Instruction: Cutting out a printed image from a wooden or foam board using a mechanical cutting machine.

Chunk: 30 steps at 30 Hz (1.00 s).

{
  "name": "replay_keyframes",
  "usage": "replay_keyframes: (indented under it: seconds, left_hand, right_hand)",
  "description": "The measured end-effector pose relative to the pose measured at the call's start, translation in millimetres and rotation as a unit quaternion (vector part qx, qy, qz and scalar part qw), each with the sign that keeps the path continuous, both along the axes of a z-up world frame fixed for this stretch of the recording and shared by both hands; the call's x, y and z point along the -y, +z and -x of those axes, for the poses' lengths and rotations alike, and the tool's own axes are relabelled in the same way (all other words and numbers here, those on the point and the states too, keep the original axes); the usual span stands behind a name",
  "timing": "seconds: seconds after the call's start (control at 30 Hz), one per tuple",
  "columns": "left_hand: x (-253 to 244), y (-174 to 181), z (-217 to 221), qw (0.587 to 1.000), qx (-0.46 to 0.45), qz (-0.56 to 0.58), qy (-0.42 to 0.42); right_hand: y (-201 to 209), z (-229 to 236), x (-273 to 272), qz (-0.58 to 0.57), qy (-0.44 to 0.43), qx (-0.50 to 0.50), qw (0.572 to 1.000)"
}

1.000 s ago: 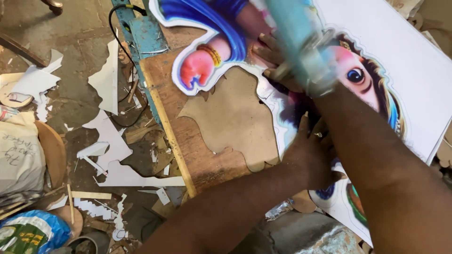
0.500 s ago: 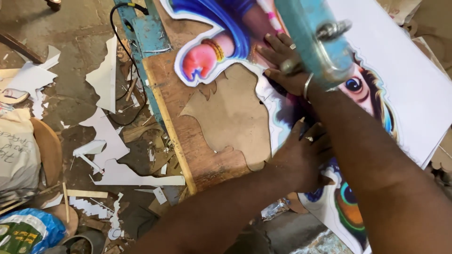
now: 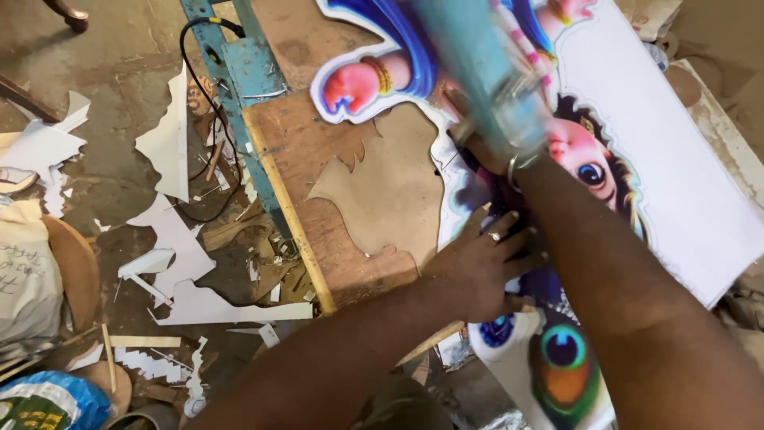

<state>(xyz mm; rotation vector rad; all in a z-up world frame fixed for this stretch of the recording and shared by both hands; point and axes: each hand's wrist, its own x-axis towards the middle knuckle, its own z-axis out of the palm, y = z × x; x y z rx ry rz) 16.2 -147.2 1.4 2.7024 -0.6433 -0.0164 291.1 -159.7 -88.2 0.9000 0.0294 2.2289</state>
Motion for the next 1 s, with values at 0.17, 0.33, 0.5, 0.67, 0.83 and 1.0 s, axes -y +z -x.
replay_keyframes:
  seconds: [0.17,0.33,0.5,0.67,0.83,1.0]
  left_hand:
    - [-14.5,7.6,9.7,0.999,-0.009,-0.043,-0.018]
    - [-36.5,11.9,19.9,0.998,-0.011,-0.044,-0.031]
    - [-61.0,1.1,28.1,0.999,0.02,-0.019,-0.034]
    - [-87.3,2.6,33.5,0.999,0.038,-0.023,0.002]
    - [-112.0,-1.7,31.2,0.998,0.022,-0.036,0.053]
    - [-128.6,-3.9,25.0,0.992,0.003,-0.084,0.099]
  right_hand:
    - [7.6,16.7,29.5,0.013,0.126,-0.476,0.871]
    - [31.5,46.1,49.2,0.043,0.226,-0.879,0.417]
    - [64.4,89.3,42.3,-0.129,0.095,-0.959,0.236]
    - [72.3,117.1,41.4,-0.152,0.087,-0.921,0.349]
    - [68.4,128.8,43.6,-0.203,0.094,-0.911,0.345]
    - [72.3,145.0,41.5,-0.252,0.077,-0.907,0.328]
